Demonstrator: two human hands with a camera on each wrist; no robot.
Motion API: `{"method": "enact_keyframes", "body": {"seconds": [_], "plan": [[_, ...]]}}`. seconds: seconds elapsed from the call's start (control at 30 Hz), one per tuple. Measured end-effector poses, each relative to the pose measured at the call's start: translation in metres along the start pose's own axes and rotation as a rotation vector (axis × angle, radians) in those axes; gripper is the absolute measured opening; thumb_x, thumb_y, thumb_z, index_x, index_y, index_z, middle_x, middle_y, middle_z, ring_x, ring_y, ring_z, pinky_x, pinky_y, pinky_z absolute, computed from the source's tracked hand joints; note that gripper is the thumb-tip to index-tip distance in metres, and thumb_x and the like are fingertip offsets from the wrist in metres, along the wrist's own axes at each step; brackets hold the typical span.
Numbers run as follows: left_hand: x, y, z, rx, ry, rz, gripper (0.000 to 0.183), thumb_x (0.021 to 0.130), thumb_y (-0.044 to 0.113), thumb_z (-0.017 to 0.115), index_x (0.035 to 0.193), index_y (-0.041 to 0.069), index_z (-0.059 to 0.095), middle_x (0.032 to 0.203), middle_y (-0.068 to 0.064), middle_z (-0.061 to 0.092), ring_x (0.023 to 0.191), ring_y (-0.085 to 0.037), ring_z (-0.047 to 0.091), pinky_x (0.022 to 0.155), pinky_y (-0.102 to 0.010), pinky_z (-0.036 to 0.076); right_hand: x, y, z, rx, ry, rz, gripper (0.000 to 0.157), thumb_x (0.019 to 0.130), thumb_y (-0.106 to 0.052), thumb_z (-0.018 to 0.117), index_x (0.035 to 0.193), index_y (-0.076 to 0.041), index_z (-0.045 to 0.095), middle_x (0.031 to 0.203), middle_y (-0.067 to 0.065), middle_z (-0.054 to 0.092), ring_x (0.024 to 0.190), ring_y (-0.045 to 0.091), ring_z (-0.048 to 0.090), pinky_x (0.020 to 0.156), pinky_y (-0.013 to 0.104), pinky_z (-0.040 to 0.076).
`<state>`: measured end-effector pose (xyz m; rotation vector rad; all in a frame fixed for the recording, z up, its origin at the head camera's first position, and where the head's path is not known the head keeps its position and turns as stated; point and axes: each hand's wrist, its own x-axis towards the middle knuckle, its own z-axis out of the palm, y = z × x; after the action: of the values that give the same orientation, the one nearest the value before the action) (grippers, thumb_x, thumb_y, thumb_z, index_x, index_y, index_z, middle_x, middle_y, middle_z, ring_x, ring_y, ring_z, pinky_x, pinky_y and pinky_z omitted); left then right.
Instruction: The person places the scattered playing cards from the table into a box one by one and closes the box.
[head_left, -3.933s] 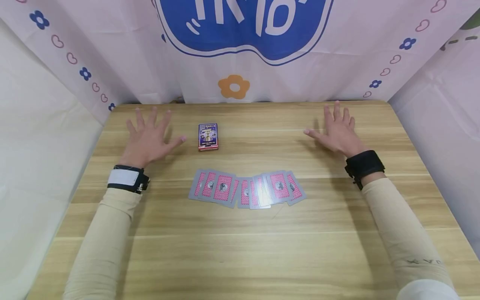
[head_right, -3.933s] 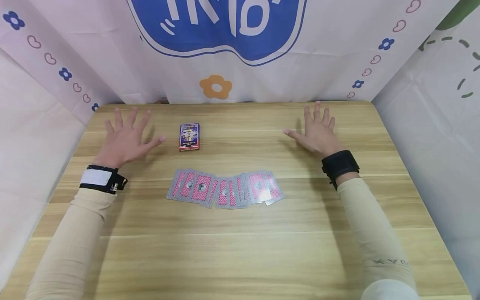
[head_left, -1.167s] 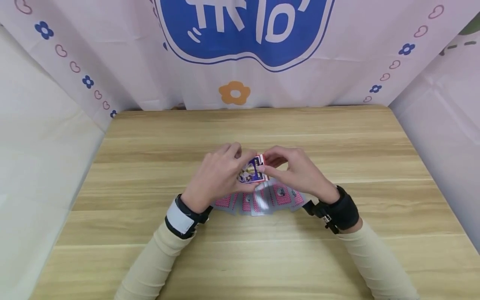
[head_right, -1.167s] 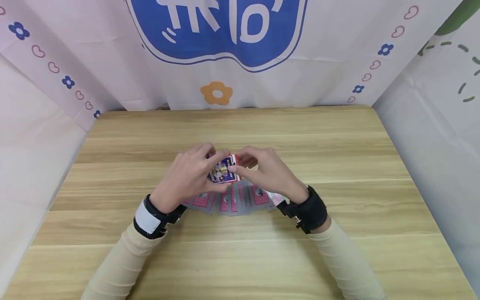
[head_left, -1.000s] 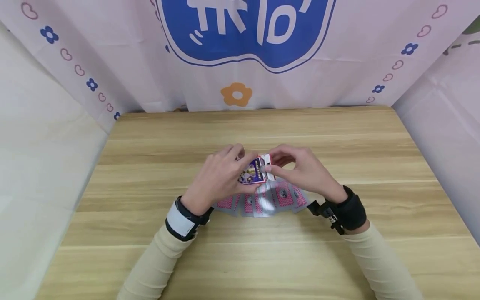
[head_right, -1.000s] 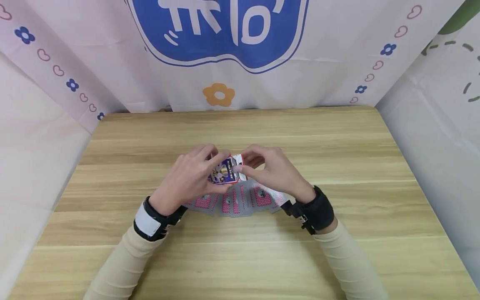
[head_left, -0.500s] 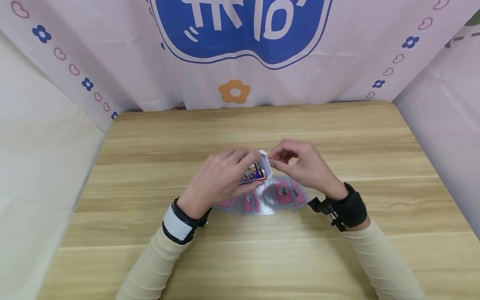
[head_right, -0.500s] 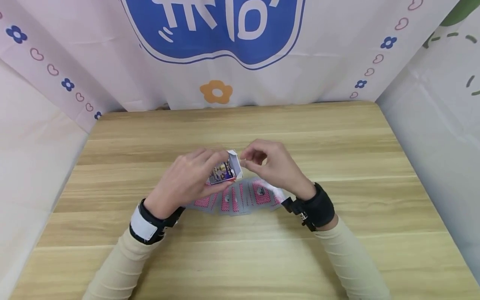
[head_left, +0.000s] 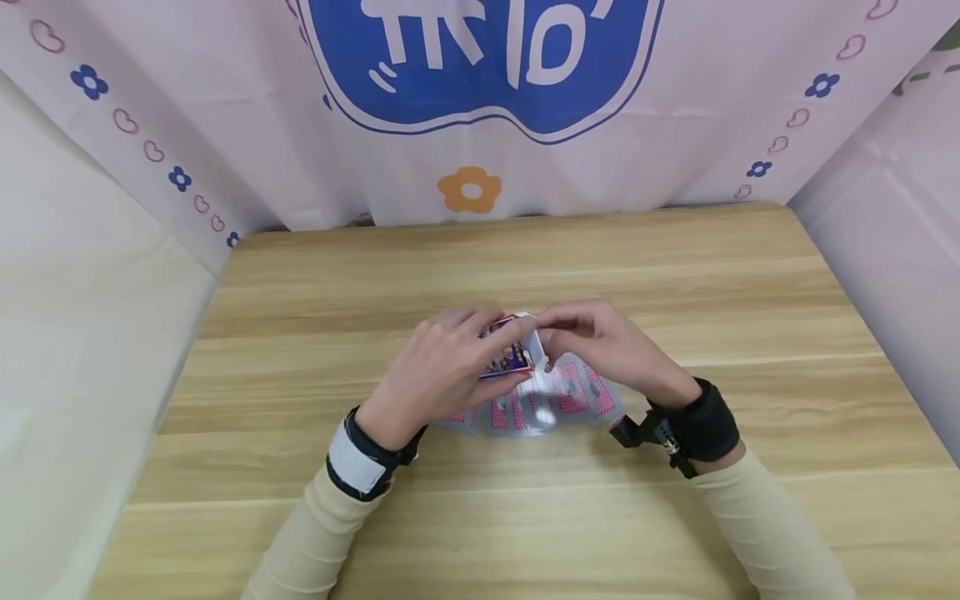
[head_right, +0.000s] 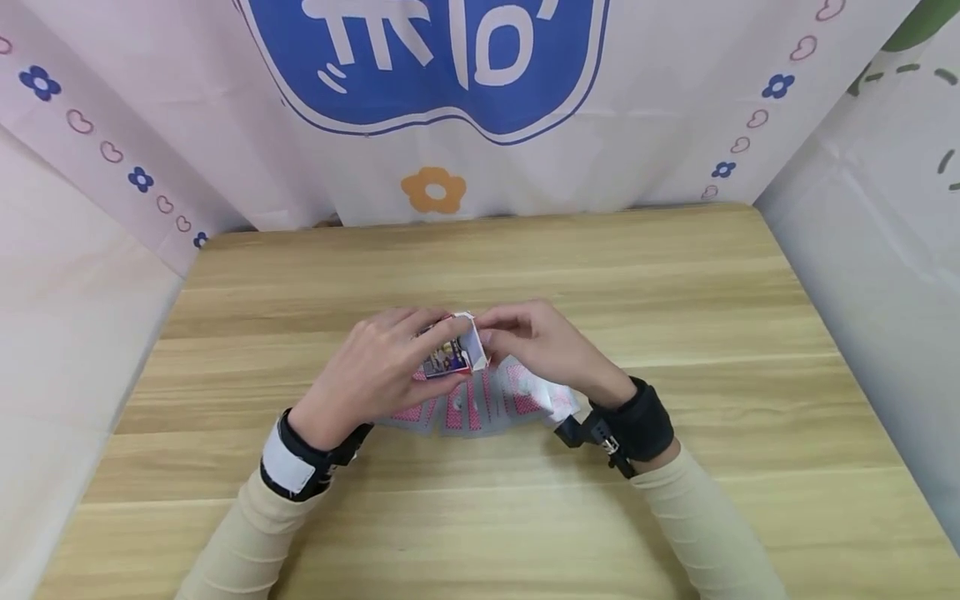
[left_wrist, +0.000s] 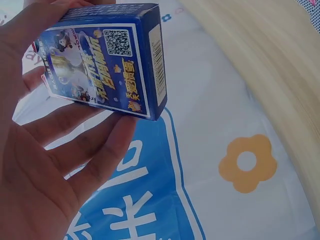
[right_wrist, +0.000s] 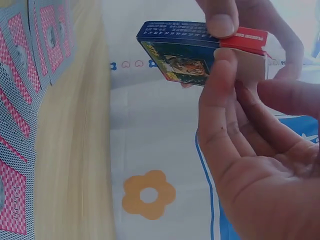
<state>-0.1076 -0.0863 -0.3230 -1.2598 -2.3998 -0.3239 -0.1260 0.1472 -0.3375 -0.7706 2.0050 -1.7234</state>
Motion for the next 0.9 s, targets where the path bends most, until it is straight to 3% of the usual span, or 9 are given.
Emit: {"method": "enact_keyframes", "body": {"seconds": [0.27,0.5,0.63,0.8,0.9], "plan": [[-0.001,-0.003,-0.006,-0.032,-0.003,-0.012,0.066,0.083,0.047,0.067,0.132,0.009,0.045,0.102,-0.009,0.066,0.088,-0.025,0.059,0.076,-0.042,0.051,-0.003,-0.005,-0.003,0.092,-0.031,0.041,0.024,0.094,-0.012,0.060,0.117,-0.007,0.064,0.111,0.013,0.067,0.092,0.031,0.063,0.083,0.052,0.050],[-0.003,-0.006,-0.007,-0.111,0.063,-0.033,0.067,0.075,0.049,0.073,0.126,0.010,0.054,0.102,-0.010,0.068,0.094,-0.025,0.055,0.082,-0.046,0.040,-0.005,-0.005,-0.002,0.142,-0.084,0.004,0.031,0.087,-0.002,0.067,0.118,-0.003,0.063,0.111,0.019,0.066,0.097,0.035,0.061,0.079,0.035,0.054],[-0.002,-0.007,-0.004,-0.216,0.118,-0.082,0.070,0.072,0.049,0.075,0.124,0.008,0.055,0.105,-0.011,0.065,0.093,-0.021,0.054,0.082,-0.042,0.044,-0.007,-0.006,-0.003,0.161,-0.082,-0.004,0.036,0.085,0.002,0.067,0.120,0.000,0.060,0.112,0.020,0.064,0.097,0.036,0.059,0.079,0.034,0.054],[-0.002,-0.005,0.002,-0.430,0.127,-0.166,0.073,0.075,0.042,0.075,0.131,0.005,0.047,0.111,-0.009,0.058,0.086,-0.012,0.051,0.062,-0.028,0.052,-0.009,-0.011,-0.002,0.194,-0.007,-0.006,0.046,0.083,0.002,0.070,0.125,-0.002,0.054,0.112,0.021,0.062,0.099,0.037,0.058,0.080,0.034,0.054],[0.000,-0.003,0.003,-0.523,0.136,-0.205,0.071,0.075,0.036,0.077,0.131,0.006,0.046,0.111,-0.008,0.057,0.086,-0.012,0.051,0.061,-0.028,0.052,-0.009,-0.014,0.000,0.216,0.040,-0.059,0.049,0.080,0.006,0.071,0.125,0.000,0.052,0.110,0.022,0.060,0.095,0.039,0.059,0.077,0.037,0.055]]}}
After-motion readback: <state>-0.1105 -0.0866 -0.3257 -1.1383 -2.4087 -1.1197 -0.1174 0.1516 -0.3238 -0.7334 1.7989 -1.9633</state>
